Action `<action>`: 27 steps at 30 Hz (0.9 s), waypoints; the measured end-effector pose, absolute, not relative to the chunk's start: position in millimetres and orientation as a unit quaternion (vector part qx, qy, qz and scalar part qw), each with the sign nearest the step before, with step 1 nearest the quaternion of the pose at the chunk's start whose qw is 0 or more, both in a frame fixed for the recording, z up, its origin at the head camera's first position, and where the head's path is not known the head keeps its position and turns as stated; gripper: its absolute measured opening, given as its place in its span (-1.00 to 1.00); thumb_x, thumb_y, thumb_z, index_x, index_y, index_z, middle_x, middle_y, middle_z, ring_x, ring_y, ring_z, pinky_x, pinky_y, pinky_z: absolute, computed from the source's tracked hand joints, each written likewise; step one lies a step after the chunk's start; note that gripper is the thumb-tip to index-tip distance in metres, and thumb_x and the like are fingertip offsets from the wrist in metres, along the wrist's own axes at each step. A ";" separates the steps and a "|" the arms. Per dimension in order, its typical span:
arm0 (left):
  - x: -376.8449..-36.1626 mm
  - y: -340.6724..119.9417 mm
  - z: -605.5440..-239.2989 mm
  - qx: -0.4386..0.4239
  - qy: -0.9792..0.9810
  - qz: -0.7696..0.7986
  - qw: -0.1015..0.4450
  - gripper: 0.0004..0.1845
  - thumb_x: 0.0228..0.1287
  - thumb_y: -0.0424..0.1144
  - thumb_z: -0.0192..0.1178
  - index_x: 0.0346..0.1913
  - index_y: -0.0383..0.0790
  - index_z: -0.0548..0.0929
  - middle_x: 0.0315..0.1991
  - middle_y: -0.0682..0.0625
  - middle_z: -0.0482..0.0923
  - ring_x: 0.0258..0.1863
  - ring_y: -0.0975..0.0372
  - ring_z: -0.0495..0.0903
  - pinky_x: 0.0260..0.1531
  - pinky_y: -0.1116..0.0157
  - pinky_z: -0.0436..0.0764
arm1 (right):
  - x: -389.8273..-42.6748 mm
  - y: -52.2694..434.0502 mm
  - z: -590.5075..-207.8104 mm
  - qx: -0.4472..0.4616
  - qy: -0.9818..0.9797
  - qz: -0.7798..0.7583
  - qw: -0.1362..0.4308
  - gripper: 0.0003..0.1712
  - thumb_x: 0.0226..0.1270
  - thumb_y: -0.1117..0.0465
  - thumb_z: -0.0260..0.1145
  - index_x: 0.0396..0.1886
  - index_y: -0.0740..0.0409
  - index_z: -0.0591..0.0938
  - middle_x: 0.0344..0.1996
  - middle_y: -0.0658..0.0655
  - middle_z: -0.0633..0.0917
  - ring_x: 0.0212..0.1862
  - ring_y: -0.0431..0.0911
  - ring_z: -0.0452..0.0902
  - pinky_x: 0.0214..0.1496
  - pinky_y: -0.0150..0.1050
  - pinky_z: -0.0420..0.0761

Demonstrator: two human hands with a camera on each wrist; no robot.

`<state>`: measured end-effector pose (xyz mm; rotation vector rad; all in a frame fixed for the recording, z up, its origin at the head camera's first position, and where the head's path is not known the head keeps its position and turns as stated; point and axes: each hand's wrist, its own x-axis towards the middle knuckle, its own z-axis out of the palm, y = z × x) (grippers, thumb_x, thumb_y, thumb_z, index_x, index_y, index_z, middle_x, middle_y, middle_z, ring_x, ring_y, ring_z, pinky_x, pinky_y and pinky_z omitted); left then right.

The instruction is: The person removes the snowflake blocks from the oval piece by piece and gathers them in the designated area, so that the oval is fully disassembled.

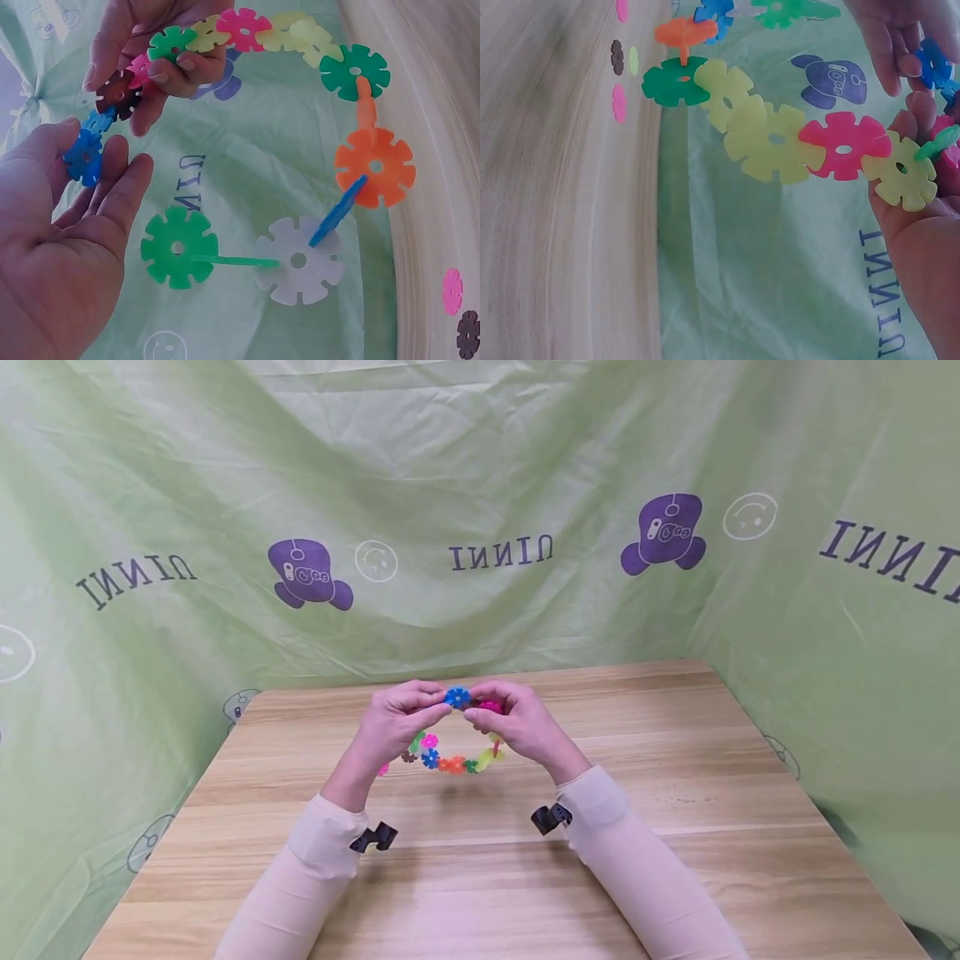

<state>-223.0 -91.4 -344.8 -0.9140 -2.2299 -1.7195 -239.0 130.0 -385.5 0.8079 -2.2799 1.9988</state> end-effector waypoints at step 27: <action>-219.8 -95.3 -335.8 -0.348 -0.758 -0.537 0.127 -0.86 0.19 -0.56 0.30 -0.18 -0.56 0.71 -0.15 -0.33 0.64 -0.23 0.03 0.65 -0.21 0.32 0.67 | -239.1 124.9 -387.3 0.243 -0.726 0.643 0.009 -0.67 0.33 0.16 0.39 0.03 0.19 0.66 -0.17 0.33 0.68 -0.19 0.33 0.59 -0.29 -0.19 0.67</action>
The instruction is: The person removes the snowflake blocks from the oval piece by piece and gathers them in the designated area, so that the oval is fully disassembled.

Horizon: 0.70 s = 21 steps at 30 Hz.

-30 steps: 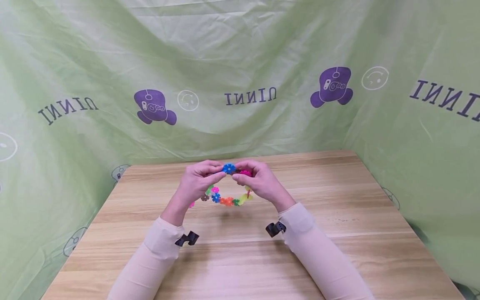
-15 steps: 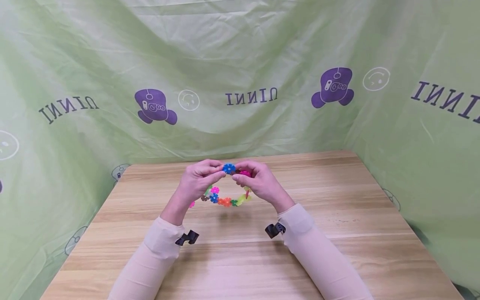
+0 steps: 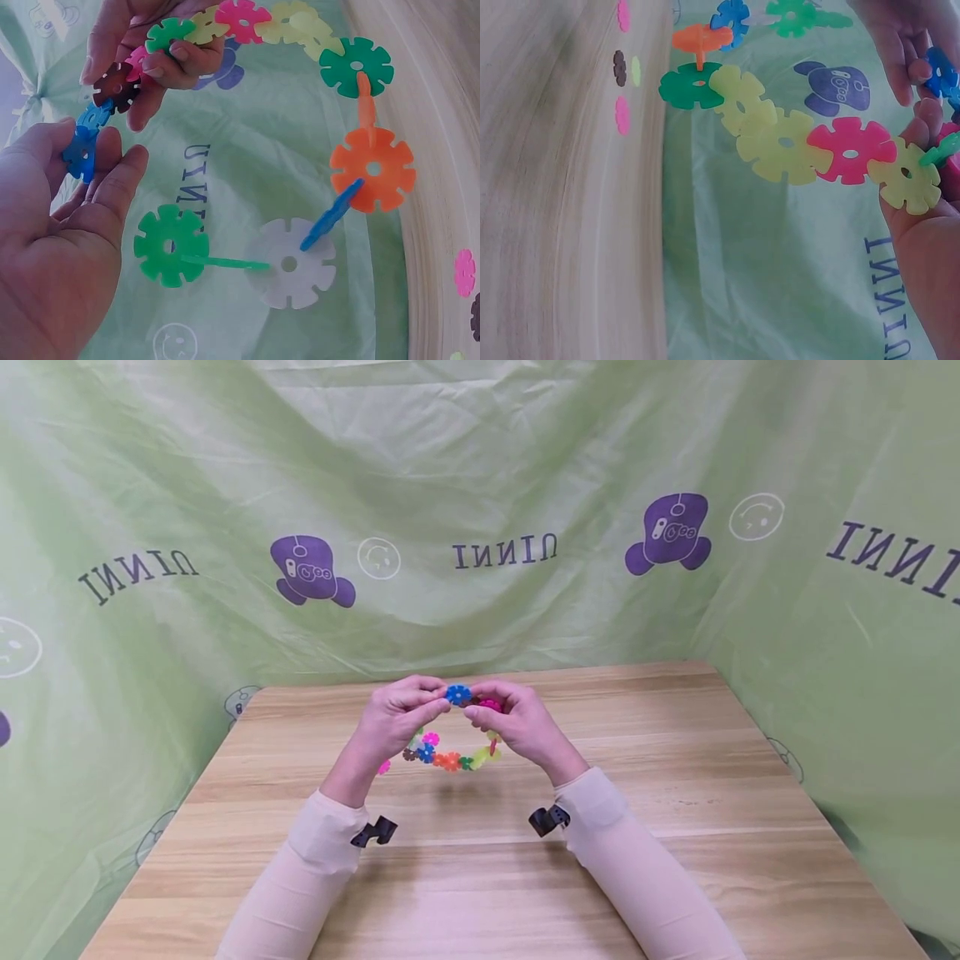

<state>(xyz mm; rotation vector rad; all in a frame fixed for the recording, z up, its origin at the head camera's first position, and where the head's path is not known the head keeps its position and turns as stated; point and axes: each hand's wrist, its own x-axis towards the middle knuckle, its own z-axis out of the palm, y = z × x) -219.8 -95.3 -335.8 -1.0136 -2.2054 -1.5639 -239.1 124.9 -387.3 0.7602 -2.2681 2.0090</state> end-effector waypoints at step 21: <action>-230.1 -97.7 -345.4 -0.359 -0.763 -0.517 0.146 -0.89 0.24 -0.50 0.29 -0.21 -0.48 0.75 -0.15 -0.26 0.66 -0.19 0.02 0.64 -0.23 0.30 0.66 | -240.2 120.5 -390.8 0.234 -0.724 0.649 0.015 -0.65 0.33 0.13 0.38 0.05 0.17 0.66 -0.20 0.18 0.71 -0.23 0.15 0.64 -0.28 -0.19 0.67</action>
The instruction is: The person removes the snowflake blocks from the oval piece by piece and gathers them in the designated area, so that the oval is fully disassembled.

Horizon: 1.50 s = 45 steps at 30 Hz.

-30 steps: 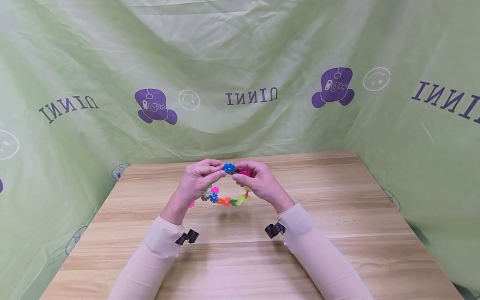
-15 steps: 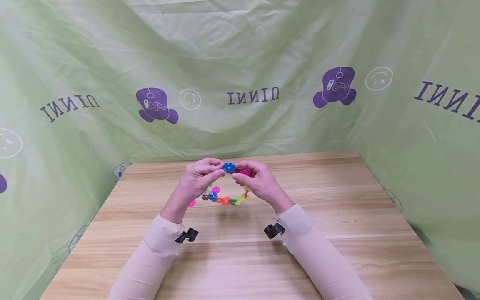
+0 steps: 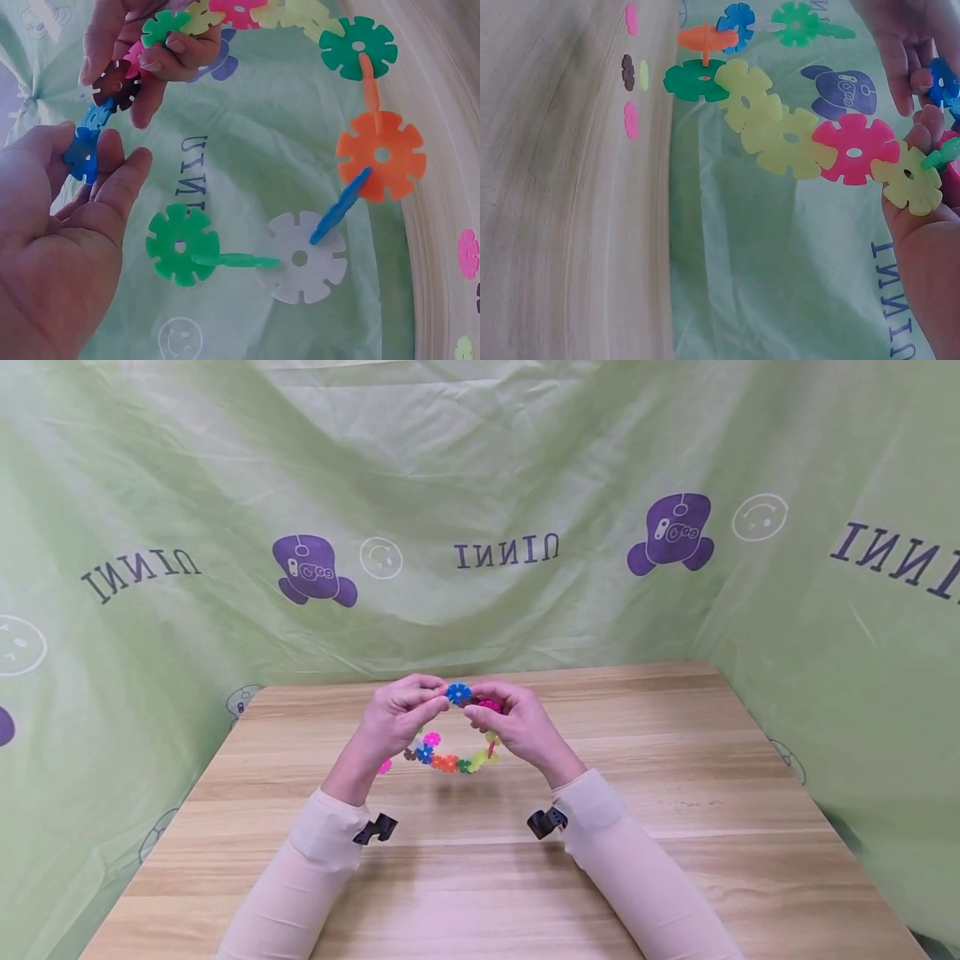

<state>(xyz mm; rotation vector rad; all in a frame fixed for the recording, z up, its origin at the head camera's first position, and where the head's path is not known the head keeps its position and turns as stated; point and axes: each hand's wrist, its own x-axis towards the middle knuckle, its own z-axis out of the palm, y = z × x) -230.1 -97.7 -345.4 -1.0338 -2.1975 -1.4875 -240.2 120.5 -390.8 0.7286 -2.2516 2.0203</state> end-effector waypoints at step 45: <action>-284.7 -200.7 -420.5 -0.111 -0.871 -0.471 0.081 -0.71 0.23 -0.31 0.32 0.01 -0.27 0.69 -0.17 -0.12 0.62 -0.28 0.13 0.54 -0.35 0.30 0.61 | -247.5 133.0 -384.3 0.214 -0.726 0.652 0.040 -0.65 0.33 0.21 0.38 0.07 0.23 0.65 -0.31 0.18 0.70 -0.30 -0.01 0.62 -0.29 -0.20 0.65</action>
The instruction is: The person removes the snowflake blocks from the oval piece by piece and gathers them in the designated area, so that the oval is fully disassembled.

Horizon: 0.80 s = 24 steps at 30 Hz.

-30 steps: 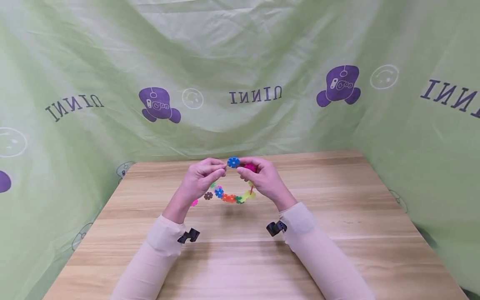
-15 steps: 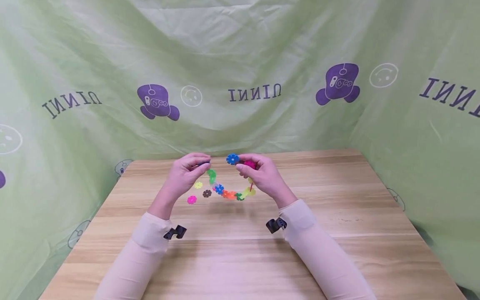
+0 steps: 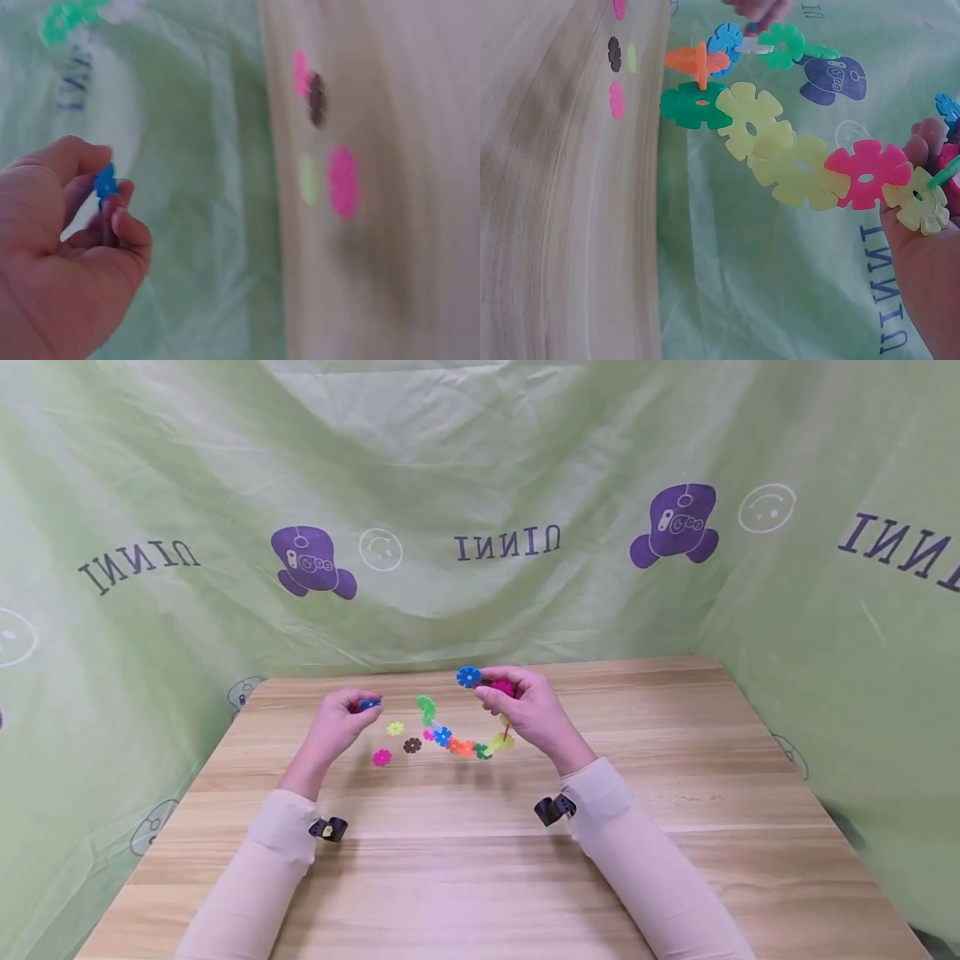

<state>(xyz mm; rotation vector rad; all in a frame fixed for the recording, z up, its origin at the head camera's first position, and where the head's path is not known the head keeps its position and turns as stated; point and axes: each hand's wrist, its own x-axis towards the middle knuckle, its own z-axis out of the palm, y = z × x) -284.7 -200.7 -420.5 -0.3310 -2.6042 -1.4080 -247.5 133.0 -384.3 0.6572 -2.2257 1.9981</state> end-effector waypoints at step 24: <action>-303.4 -237.8 -471.9 0.010 -0.905 -0.420 -0.058 -0.57 0.22 -0.30 0.33 0.15 -0.30 0.59 0.18 -0.26 0.51 0.21 -0.13 0.42 0.25 -0.10 0.34 | -246.7 132.4 -382.7 0.206 -0.737 0.644 0.023 -0.63 0.32 0.15 0.39 0.09 0.14 0.66 -0.28 0.19 0.69 -0.28 0.08 0.58 -0.34 -0.18 0.62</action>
